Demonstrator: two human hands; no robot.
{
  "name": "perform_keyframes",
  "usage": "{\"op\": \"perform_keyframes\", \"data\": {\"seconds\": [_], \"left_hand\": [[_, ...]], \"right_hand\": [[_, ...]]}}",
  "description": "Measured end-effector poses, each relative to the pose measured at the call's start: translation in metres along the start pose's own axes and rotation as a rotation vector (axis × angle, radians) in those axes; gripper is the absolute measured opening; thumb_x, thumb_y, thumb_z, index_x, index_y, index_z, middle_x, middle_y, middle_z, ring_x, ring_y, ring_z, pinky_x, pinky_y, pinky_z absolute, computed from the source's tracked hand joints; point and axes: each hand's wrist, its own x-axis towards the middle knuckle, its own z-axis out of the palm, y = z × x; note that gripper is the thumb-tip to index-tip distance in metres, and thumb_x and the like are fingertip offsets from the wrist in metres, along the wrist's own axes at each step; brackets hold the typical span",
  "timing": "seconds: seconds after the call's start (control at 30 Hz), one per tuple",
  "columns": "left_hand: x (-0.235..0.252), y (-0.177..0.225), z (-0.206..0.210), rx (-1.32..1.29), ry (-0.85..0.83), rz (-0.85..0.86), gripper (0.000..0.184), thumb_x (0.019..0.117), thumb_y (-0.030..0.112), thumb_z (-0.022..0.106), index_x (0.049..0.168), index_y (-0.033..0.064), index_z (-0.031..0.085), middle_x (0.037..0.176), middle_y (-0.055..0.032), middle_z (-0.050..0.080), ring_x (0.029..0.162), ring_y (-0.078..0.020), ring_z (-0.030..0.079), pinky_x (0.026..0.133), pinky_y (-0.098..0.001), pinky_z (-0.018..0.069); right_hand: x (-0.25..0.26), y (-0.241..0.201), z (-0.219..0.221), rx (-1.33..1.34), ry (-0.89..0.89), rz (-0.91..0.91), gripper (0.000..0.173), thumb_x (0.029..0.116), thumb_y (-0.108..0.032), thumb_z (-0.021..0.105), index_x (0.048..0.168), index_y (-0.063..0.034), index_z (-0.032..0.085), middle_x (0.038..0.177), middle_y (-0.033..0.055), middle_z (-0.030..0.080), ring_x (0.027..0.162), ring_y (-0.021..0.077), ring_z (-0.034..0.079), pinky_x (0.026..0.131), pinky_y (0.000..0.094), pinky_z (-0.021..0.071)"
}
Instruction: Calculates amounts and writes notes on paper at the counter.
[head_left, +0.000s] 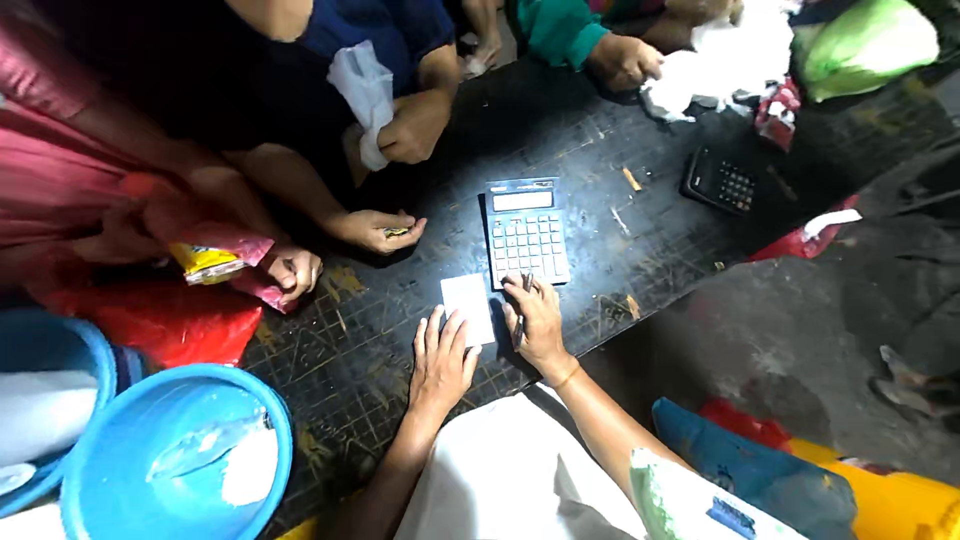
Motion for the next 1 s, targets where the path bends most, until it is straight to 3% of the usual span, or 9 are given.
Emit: {"op": "perform_keyframes", "data": {"seconds": [0.1, 0.23, 0.4, 0.47, 0.57, 0.73, 0.83, 1.0], "left_hand": [[-0.001, -0.001, 0.002, 0.018, 0.007, 0.018, 0.051, 0.1042, 0.046, 0.045, 0.143, 0.0158, 0.06, 0.155, -0.0064, 0.051, 0.15, -0.0368, 0.035, 0.122, -0.062, 0.0222], [-0.001, -0.003, 0.005, 0.038, 0.037, 0.03, 0.051, 0.104, 0.047, 0.045, 0.143, 0.0166, 0.06, 0.155, -0.006, 0.051, 0.151, -0.0355, 0.034, 0.123, -0.0609, 0.0218], [0.007, 0.017, -0.019, -0.03, -0.025, -0.028, 0.049, 0.1042, 0.042, 0.047, 0.14, 0.0123, 0.063, 0.152, -0.0071, 0.054, 0.148, -0.0403, 0.039, 0.121, -0.0644, 0.023], [0.01, 0.023, -0.027, -0.061, -0.064, -0.056, 0.049, 0.1045, 0.04, 0.047, 0.141, 0.0104, 0.063, 0.152, -0.0082, 0.054, 0.147, -0.0421, 0.038, 0.121, -0.0654, 0.0223], [0.001, 0.001, 0.001, 0.023, 0.032, 0.028, 0.051, 0.1042, 0.046, 0.045, 0.142, 0.0154, 0.061, 0.155, -0.006, 0.051, 0.15, -0.0377, 0.036, 0.122, -0.0617, 0.0234], [-0.001, -0.002, 0.004, 0.033, 0.032, 0.031, 0.052, 0.104, 0.047, 0.045, 0.143, 0.0164, 0.06, 0.156, -0.005, 0.05, 0.151, -0.0368, 0.034, 0.122, -0.061, 0.0222], [-0.001, -0.002, 0.004, 0.027, 0.029, 0.031, 0.052, 0.1041, 0.047, 0.045, 0.143, 0.0158, 0.06, 0.156, -0.0056, 0.05, 0.15, -0.0368, 0.035, 0.122, -0.0612, 0.0224], [-0.001, -0.002, 0.004, 0.011, 0.035, 0.033, 0.051, 0.1045, 0.046, 0.045, 0.143, 0.0157, 0.06, 0.157, -0.0056, 0.049, 0.151, -0.0363, 0.034, 0.122, -0.0613, 0.0214]], "right_hand": [[0.016, 0.003, 0.006, -0.056, -0.118, -0.022, 0.036, 0.1032, -0.035, 0.054, 0.128, -0.0137, 0.069, 0.143, 0.0039, 0.063, 0.144, 0.0305, 0.046, 0.116, 0.0534, 0.038], [0.024, 0.011, 0.004, -0.025, -0.071, -0.017, 0.034, 0.1042, -0.032, 0.053, 0.126, -0.011, 0.069, 0.138, 0.0059, 0.066, 0.138, 0.0268, 0.053, 0.115, 0.0477, 0.0424], [0.031, 0.025, -0.001, -0.088, -0.03, 0.038, 0.039, 0.1033, -0.033, 0.053, 0.128, -0.0057, 0.067, 0.143, 0.0121, 0.062, 0.14, 0.0328, 0.052, 0.116, 0.0496, 0.0421], [0.038, 0.028, -0.003, -0.123, -0.076, 0.059, 0.043, 0.1031, -0.038, 0.052, 0.132, -0.0078, 0.065, 0.146, 0.0105, 0.06, 0.144, 0.034, 0.046, 0.117, 0.0536, 0.0372], [0.046, 0.033, -0.003, -0.148, -0.134, 0.065, 0.044, 0.104, -0.042, 0.05, 0.133, -0.0132, 0.065, 0.148, 0.0061, 0.058, 0.148, 0.0314, 0.04, 0.122, 0.0543, 0.0295], [0.038, 0.04, -0.016, -0.165, 0.09, 0.1, 0.032, 0.1021, -0.026, 0.053, 0.122, -0.0083, 0.07, 0.13, 0.0072, 0.07, 0.13, 0.0324, 0.056, 0.107, 0.0495, 0.0469], [0.032, 0.046, -0.022, -0.185, 0.081, 0.114, 0.029, 0.0992, -0.024, 0.054, 0.118, -0.0094, 0.072, 0.126, 0.0069, 0.071, 0.127, 0.033, 0.057, 0.105, 0.05, 0.0456], [0.032, 0.035, -0.028, -0.076, 0.114, 0.016, 0.027, 0.0973, -0.019, 0.056, 0.116, -0.0079, 0.072, 0.12, 0.007, 0.073, 0.116, 0.0294, 0.062, 0.097, 0.0428, 0.0507]]}}
